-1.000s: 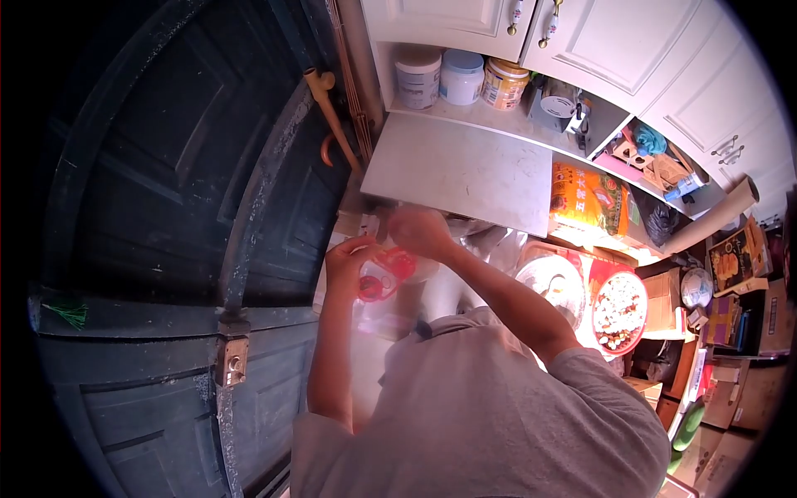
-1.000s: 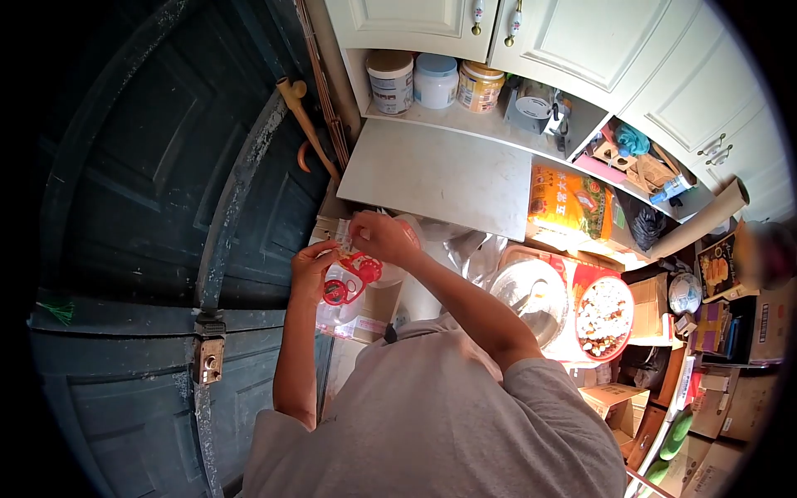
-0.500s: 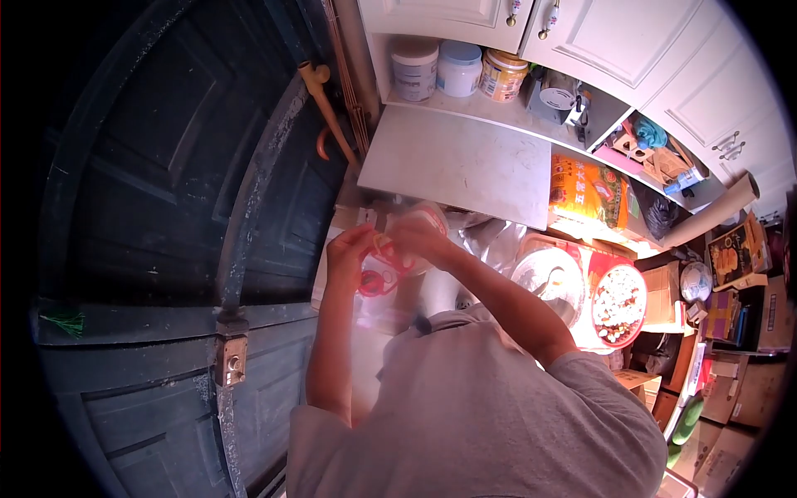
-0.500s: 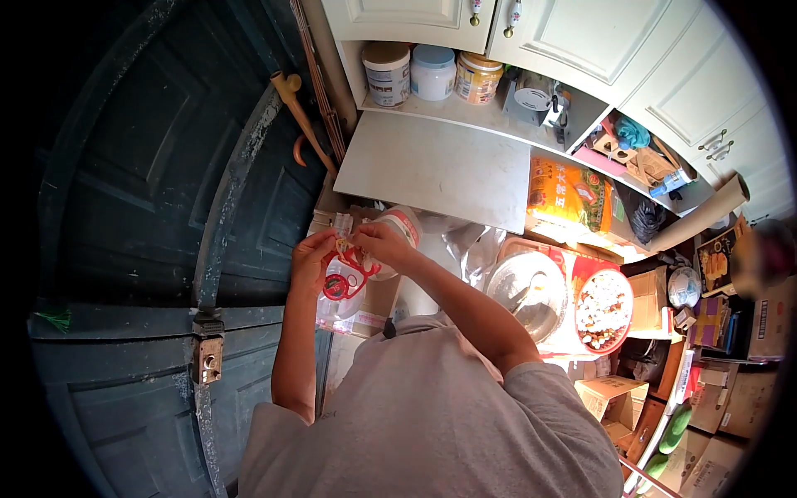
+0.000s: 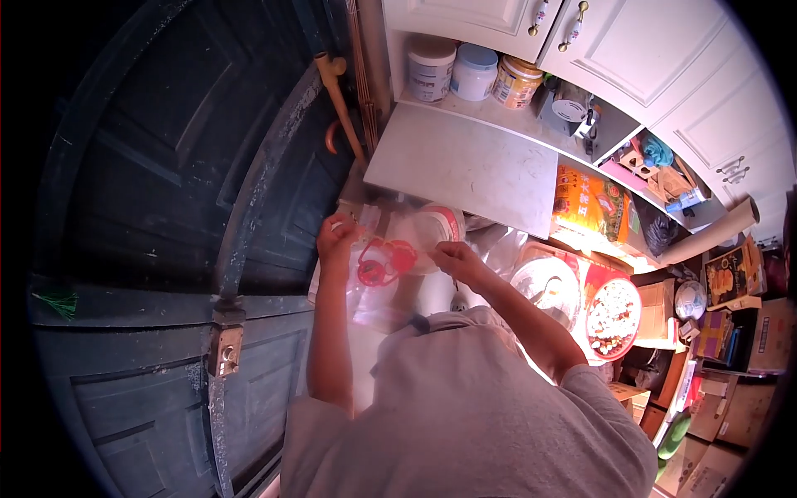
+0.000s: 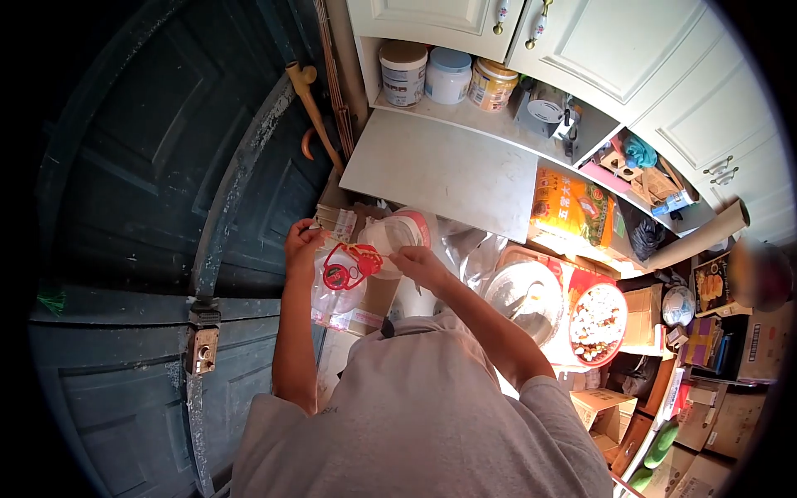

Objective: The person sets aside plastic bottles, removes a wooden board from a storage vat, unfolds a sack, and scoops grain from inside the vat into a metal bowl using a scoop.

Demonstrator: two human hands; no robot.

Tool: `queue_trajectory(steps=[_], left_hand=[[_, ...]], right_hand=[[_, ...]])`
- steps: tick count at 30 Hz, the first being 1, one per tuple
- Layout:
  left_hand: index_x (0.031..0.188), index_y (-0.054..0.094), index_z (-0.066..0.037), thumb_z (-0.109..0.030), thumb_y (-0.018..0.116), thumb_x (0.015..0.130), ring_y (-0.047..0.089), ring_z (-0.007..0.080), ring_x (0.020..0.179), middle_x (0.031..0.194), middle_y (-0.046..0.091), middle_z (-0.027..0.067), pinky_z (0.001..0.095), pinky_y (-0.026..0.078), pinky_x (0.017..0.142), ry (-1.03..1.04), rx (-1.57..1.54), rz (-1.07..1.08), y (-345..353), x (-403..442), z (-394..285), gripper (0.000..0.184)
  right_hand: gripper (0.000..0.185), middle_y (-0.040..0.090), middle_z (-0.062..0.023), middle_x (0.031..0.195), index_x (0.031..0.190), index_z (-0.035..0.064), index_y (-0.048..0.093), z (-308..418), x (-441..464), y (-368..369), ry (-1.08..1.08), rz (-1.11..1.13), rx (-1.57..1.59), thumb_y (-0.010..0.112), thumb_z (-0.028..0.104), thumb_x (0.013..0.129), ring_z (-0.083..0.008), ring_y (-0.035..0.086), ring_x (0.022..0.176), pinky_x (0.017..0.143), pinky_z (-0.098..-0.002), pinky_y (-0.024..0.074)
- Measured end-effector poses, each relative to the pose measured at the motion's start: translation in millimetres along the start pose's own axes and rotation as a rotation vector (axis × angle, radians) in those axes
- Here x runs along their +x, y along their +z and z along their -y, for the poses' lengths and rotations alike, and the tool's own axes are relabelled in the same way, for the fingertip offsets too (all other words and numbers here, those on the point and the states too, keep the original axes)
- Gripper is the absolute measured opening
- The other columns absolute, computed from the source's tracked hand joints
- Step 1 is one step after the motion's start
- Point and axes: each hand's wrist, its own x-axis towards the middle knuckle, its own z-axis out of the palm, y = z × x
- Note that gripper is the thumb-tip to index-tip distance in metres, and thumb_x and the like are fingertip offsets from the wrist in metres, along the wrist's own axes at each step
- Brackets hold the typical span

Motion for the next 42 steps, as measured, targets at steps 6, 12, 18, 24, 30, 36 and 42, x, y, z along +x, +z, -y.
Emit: queue_trajectory(steps=[6, 12, 18, 24, 30, 36, 42], left_hand=[[0.104, 0.064, -0.002, -0.001, 0.066, 0.083, 0.064, 0.0162, 0.084, 0.092, 0.067, 0.0063, 0.0276, 0.051, 0.077, -0.056, -0.016, 0.419, 12.3, -6.5, -14.5, 0.022], [0.102, 0.059, -0.004, -0.006, 0.061, 0.091, 0.061, 0.0115, 0.086, 0.092, 0.062, 0.0033, 0.0248, 0.048, 0.084, -0.049, 0.098, 0.669, 22.3, -20.1, -13.7, 0.011], [0.099, 0.059, -0.001, 0.002, 0.061, 0.087, 0.063, 0.0119, 0.082, 0.086, 0.064, 0.0060, 0.0242, 0.050, 0.076, 0.142, 0.528, 0.828, 29.4, -31.1, -15.5, 0.013], [0.102, 0.064, 0.000, 0.004, 0.067, 0.080, 0.064, 0.0130, 0.076, 0.082, 0.067, 0.0075, 0.0241, 0.051, 0.070, 0.147, 0.498, 0.478, 52.0, -47.0, -36.0, 0.022], [0.101, 0.068, 0.001, 0.005, 0.066, 0.081, 0.066, 0.0143, 0.077, 0.088, 0.070, 0.0091, 0.0242, 0.052, 0.070, -0.051, 0.301, 0.537, 34.2, -24.4, -2.9, 0.021], [0.097, 0.070, 0.002, 0.005, 0.066, 0.080, 0.065, 0.0139, 0.076, 0.087, 0.070, 0.0096, 0.0246, 0.053, 0.069, -0.315, 0.258, 0.503, 41.5, -34.6, -26.1, 0.018], [0.095, 0.071, 0.000, -0.005, 0.073, 0.076, 0.066, 0.0201, 0.081, 0.088, 0.070, 0.0110, 0.0289, 0.053, 0.075, -0.162, 0.392, 0.494, 35.0, -27.0, -3.5, 0.019]], right_hand=[[0.028, 0.051, 0.0039, 0.070, 0.078, 0.0032, 0.060, 23.1, 19.3, 4.3, -0.177, 0.047, 0.132, 0.055, 0.026, 0.094, -0.0050, 0.045, 0.062, 0.054, -0.0225, 0.0372], [0.024, 0.050, 0.0038, 0.066, 0.085, 0.0016, 0.066, 39.6, 34.7, 1.8, -0.255, -0.029, 0.103, 0.057, 0.023, 0.093, -0.0054, 0.044, 0.062, 0.057, -0.0219, 0.0369], [0.024, 0.053, 0.0027, 0.067, 0.087, 0.0034, 0.067, 47.0, 40.6, 3.9, -0.133, -0.020, 0.039, 0.058, 0.025, 0.091, -0.0049, 0.047, 0.064, 0.057, -0.0217, 0.0379], [0.019, 0.060, 0.0003, 0.070, 0.088, 0.0019, 0.066, 63.3, 26.9, 18.3, -0.295, -0.004, -0.240, 0.058, 0.019, 0.090, -0.0058, 0.053, 0.067, 0.060, -0.0248, 0.0423], [0.012, 0.064, -0.0142, 0.072, 0.085, 0.0038, 0.064, 19.6, 26.1, 27.0, -0.604, 0.104, -0.473, 0.060, 0.014, 0.080, -0.0279, 0.062, 0.064, 0.059, -0.0375, 0.0474], [0.012, 0.064, -0.0139, 0.070, 0.079, 0.0089, 0.064, 3.6, 25.9, 29.2, -0.587, -0.022, -0.854, 0.062, 0.020, 0.074, -0.0348, 0.062, 0.065, 0.058, -0.0423, 0.0493], [0.018, 0.065, -0.0139, 0.072, 0.080, 0.0074, 0.061, 27.2, 16.0, 31.7, -0.489, -0.165, -0.914, 0.065, 0.025, 0.074, -0.0337, 0.064, 0.068, 0.058, -0.0436, 0.0487]])
